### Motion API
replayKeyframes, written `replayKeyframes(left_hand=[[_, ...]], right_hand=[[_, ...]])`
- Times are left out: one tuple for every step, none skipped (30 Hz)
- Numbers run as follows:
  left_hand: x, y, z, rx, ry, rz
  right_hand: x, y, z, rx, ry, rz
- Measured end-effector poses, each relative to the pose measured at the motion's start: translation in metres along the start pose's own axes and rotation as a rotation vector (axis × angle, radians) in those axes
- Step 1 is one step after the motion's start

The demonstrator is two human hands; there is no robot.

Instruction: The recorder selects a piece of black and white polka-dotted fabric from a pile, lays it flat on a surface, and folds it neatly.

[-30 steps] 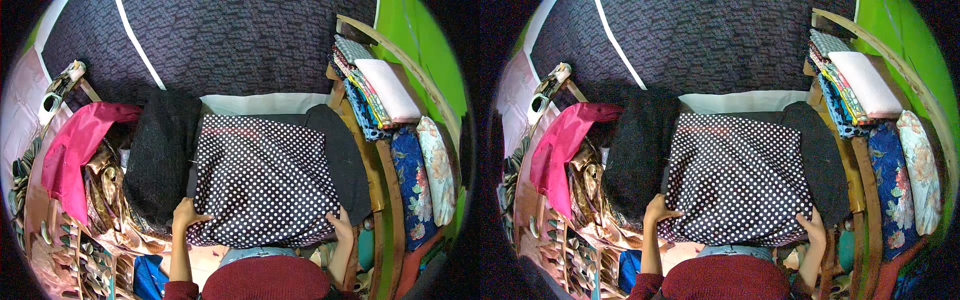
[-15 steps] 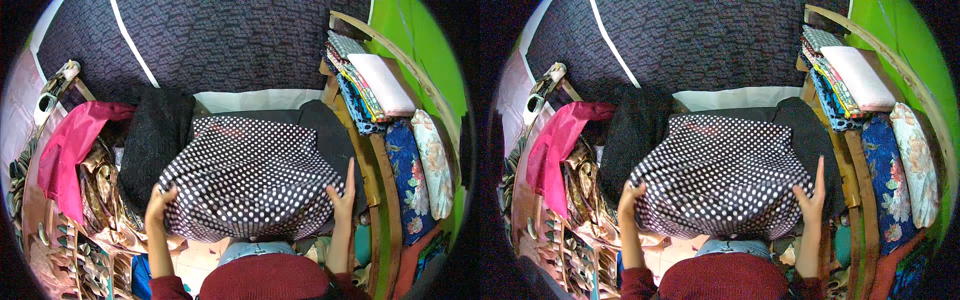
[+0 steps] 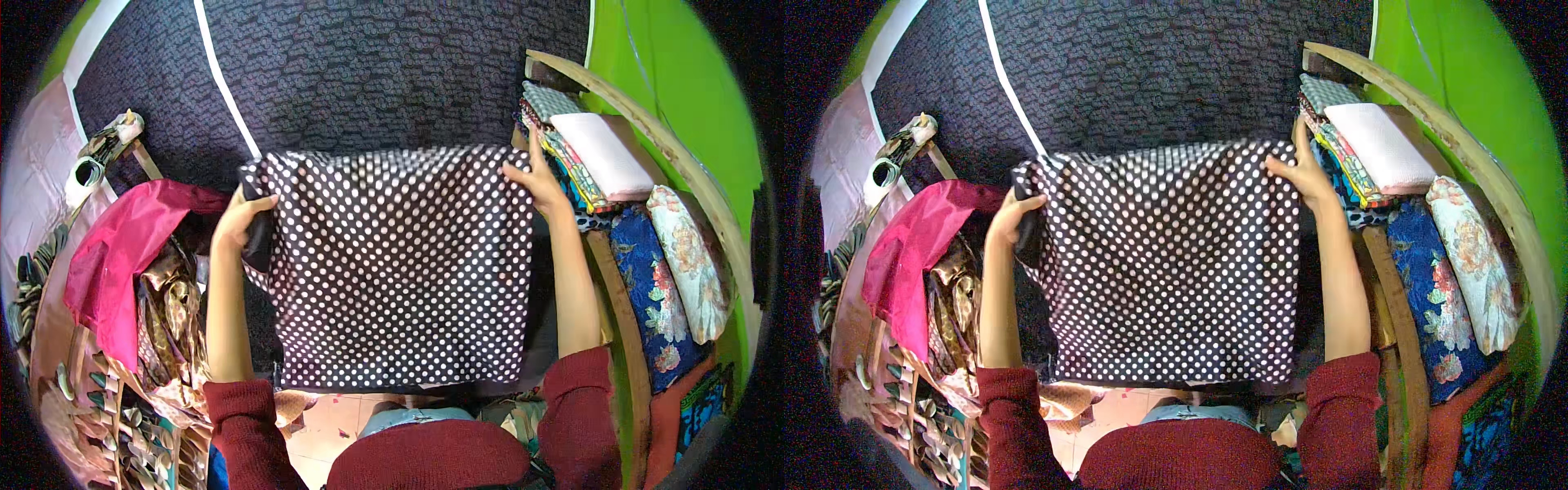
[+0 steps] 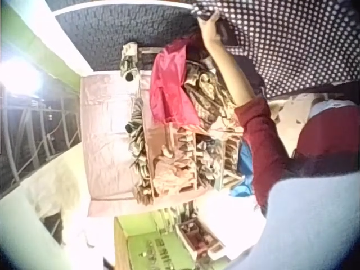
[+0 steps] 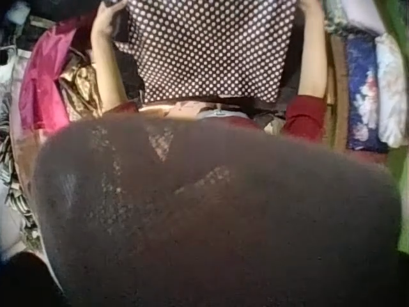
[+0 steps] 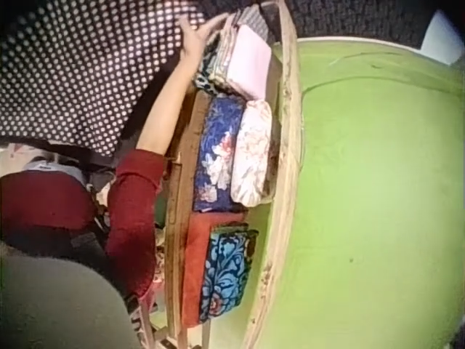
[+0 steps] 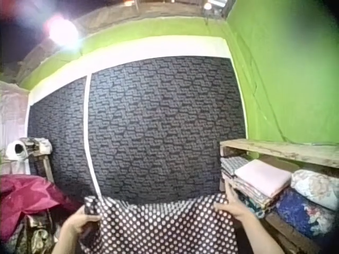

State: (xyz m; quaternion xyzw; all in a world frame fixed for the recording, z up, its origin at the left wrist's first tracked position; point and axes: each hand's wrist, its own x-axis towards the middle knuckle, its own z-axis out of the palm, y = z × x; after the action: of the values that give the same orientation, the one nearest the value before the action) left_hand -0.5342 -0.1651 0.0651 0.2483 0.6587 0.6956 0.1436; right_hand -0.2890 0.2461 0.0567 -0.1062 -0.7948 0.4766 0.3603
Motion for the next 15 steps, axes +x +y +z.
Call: replayKeyframes(left_hand=[[0.008,-0.009,-0.006,0.072,0.055,-0.031],[0.013,-0.013,-0.001,0.095,0.084,-0.027],[0.019,-0.015,0.002,0.118,0.113,-0.020],[0.026,-0.014,0.005,0.112,0.166,0.053],[0.039,-0.013,0.008,0.081,0.140,0.088],[0.046,-0.005,-0.002,0.093,0.199,0.120],[0.053,0.003,-0.010,0.104,0.257,0.154],[0.063,0.010,0.004,0.122,0.268,0.239],[0.070,0.023,-0.002,0.181,0.306,0.244],[0.076,0.035,-0.006,0.165,0.288,0.328],[0.087,0.042,-0.008,0.140,0.264,0.407],[0.095,0.052,-0.002,0.118,0.281,0.465],[0.102,0.061,0.003,0.095,0.299,0.522],[0.107,0.069,0.004,0.041,0.317,0.551],[0.107,0.074,0.005,-0.018,0.314,0.573]], right_hand=[[0.006,0.005,0.011,-0.045,0.019,-0.041],[0.009,0.009,0.015,-0.020,0.033,-0.062],[0.013,0.012,0.018,0.005,0.048,-0.085],[0.022,0.012,0.019,0.004,0.094,-0.133],[0.036,0.024,0.010,0.151,0.101,-0.095],[0.044,0.007,0.019,0.087,0.107,-0.160],[0.051,-0.012,0.026,0.024,0.115,-0.226],[0.061,-0.015,0.016,-0.061,0.135,-0.299],[0.070,-0.026,0.019,-0.079,0.198,-0.363],[0.078,-0.038,0.021,-0.082,0.225,-0.372],[0.089,-0.045,0.020,-0.094,0.253,-0.379],[0.103,-0.048,0.014,-0.166,0.350,-0.523],[0.113,-0.049,0.005,-0.169,0.394,-0.569],[0.116,-0.056,0.005,-0.141,0.425,-0.584],[0.118,-0.062,0.005,-0.114,0.456,-0.597]])
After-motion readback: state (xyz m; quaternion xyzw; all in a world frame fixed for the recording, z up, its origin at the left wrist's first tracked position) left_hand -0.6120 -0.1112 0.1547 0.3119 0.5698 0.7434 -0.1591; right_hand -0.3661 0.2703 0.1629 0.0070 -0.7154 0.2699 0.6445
